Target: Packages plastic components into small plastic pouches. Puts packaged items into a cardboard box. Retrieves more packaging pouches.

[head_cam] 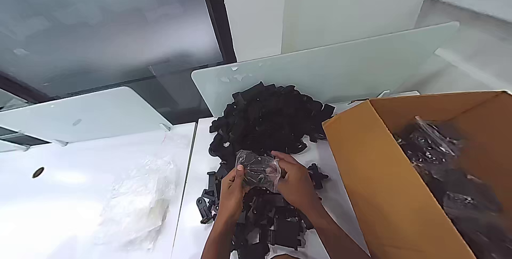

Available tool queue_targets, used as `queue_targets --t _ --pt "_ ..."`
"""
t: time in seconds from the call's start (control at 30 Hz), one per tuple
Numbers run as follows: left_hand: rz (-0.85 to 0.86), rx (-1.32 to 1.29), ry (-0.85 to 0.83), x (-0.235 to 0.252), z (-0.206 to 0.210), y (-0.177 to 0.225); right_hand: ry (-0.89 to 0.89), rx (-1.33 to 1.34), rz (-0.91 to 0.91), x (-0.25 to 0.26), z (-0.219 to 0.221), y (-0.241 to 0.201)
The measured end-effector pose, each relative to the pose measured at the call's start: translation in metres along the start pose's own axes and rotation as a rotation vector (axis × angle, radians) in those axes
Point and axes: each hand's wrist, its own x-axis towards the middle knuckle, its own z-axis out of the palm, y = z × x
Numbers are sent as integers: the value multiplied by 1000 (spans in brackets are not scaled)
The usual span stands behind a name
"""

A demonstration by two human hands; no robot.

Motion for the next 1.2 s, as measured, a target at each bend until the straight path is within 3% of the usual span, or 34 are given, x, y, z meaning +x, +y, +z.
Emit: queue_targets --t 0.07,0.17,0.33,0.5,0.63,0.77,0.9,1.0,1.2 --pt "-25 -66 48 0 3 0 61 -110 -76 -1 2 -2" --pt "-33 -117 135 3 6 2 135 -72 -178 -6 6 -3" --pt "6 -125 240 14 0 2 56 247 -26 -10 -4 -11" --pt "-40 -182 320 17 -1 1 102 405 -63 -9 -11 -9" --pt "52 -243 434 25 -6 7 44 663 192 -8 -16 -10" --pt "93 -287 510 33 -32 23 125 945 366 -7 -25 -12" --pt "-11 -185 397 19 -34 39 161 1082 435 -7 -27 -6" --pt "-45 -215 157 11 -37 37 205 1056 385 -6 -22 0" --pt "113 196 -325 1 -44 36 205 493 99 -11 -23 9"
